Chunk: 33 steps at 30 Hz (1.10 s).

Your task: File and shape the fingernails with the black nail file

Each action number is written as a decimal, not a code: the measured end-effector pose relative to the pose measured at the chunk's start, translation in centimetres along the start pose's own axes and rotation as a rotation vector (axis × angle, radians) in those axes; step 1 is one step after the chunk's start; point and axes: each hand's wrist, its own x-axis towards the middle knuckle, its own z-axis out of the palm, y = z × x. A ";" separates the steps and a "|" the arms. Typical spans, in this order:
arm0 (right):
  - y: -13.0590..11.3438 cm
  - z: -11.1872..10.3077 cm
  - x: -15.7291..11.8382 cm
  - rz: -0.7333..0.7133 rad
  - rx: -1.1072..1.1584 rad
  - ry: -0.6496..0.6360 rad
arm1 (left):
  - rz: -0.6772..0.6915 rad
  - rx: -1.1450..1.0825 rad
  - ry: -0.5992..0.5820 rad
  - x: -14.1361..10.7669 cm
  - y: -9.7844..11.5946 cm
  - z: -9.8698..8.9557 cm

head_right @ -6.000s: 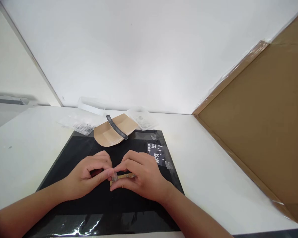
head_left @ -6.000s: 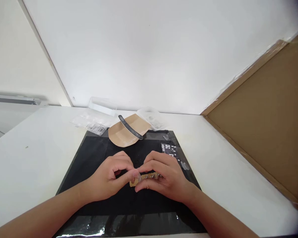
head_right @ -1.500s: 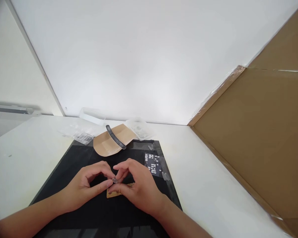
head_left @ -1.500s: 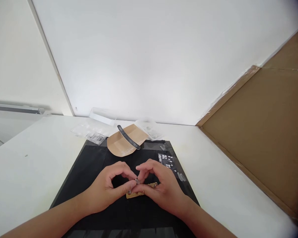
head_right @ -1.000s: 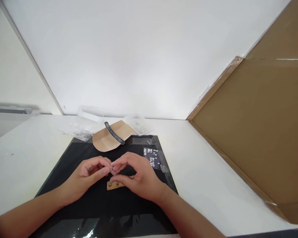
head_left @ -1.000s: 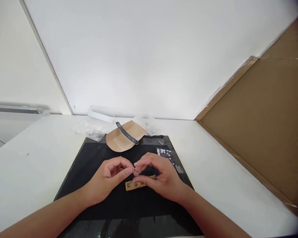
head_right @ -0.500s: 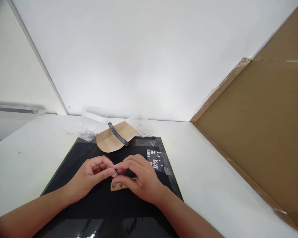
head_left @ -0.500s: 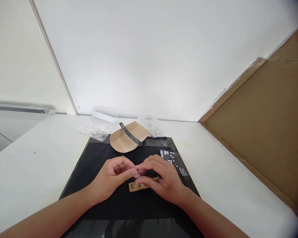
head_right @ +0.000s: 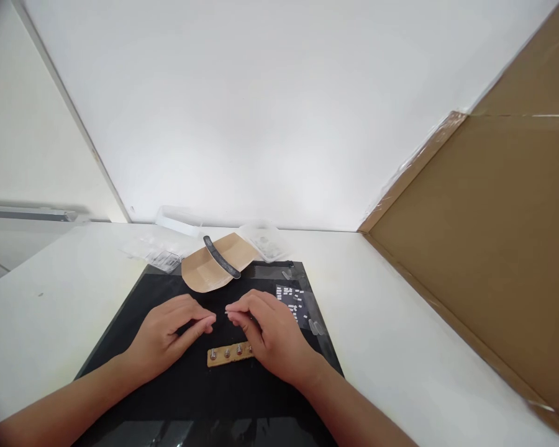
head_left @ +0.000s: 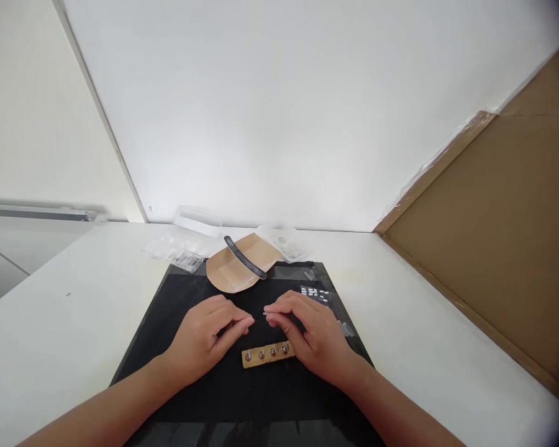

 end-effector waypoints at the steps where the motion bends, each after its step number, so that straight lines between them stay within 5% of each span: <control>1: 0.1 -0.2 0.1 0.028 0.000 0.006 | 0.082 0.097 0.045 0.2 -0.3 -0.2; 7: 0.9 -0.9 0.4 0.091 -0.010 0.043 | 0.127 0.496 0.108 1.3 -2.8 -0.8; 17: 2.3 -0.6 0.3 0.246 0.159 0.045 | 0.141 0.523 0.103 1.7 -4.5 -0.4; 33: 4.3 -2.6 0.4 0.434 0.124 0.249 | 0.198 0.408 -0.242 1.4 -3.9 -5.6</control>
